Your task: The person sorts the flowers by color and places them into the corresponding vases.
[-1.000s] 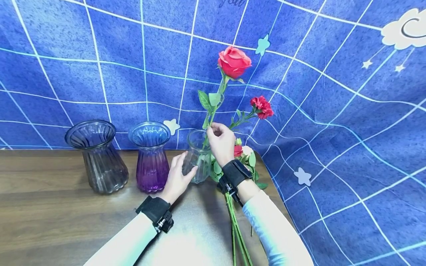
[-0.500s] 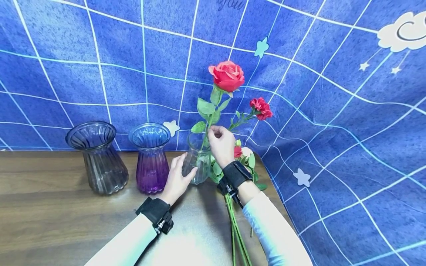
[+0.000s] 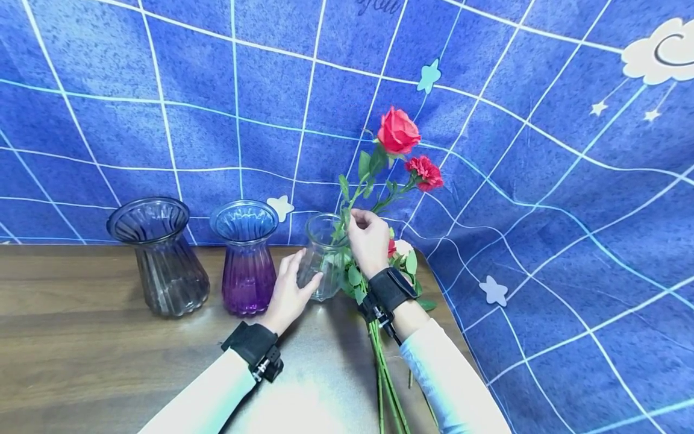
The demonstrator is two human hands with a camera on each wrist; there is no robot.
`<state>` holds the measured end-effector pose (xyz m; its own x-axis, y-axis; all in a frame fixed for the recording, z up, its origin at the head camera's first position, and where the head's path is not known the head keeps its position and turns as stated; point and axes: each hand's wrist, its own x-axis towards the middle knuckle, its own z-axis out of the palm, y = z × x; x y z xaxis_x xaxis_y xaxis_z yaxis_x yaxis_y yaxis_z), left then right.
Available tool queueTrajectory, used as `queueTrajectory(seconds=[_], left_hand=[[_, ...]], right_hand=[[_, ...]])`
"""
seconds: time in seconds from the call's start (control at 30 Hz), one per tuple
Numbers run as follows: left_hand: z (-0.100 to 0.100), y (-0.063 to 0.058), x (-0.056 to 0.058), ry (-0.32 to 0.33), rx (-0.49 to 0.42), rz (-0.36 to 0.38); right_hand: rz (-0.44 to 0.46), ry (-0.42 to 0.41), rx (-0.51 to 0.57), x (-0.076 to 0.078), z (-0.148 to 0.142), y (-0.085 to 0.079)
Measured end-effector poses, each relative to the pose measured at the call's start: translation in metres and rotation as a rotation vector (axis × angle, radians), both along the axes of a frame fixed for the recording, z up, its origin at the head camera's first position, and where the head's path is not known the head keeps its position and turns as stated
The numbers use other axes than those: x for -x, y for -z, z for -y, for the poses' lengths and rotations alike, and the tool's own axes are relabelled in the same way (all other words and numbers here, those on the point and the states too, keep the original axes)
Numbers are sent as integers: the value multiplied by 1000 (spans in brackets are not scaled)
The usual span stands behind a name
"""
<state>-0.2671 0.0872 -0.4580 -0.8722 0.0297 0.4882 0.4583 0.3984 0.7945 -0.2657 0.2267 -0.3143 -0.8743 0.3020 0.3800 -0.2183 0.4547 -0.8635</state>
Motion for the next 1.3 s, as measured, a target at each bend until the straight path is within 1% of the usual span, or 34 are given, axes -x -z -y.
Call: queueTrajectory(seconds=[0.13, 0.27, 0.5, 0.53, 0.73, 0.77, 0.87, 1.0, 1.17, 1.3], left_hand=[[0, -2, -1, 4, -9, -8], [1, -3, 0, 5, -16, -12], [0, -1, 2, 1, -15, -22], [0, -1, 2, 3, -16, -20], [0, -3, 1, 6, -19, -14], [0, -3, 1, 6, -20, -16], [0, -3, 0, 5, -25, -18], [0, -3, 1, 5, -26, -20], [-1, -1, 1, 5, -23, -15], [-1, 0, 1, 6, -21, -8]], right_hand=[[7, -3, 5, -2, -4, 0], [14, -23, 29, -4, -9, -1], [44, -8, 4, -8, -20, -2], [57, -3, 4, -11, -19, -6], [122, -5, -37, -16, -29, -5], [119, -5, -51, -14, -33, -1], [120, 18, -87, -18, -37, 0], [122, 35, -80, -23, -44, 3], [131, 56, -103, -31, -56, 11], [150, 52, -64, -39, -70, 22]])
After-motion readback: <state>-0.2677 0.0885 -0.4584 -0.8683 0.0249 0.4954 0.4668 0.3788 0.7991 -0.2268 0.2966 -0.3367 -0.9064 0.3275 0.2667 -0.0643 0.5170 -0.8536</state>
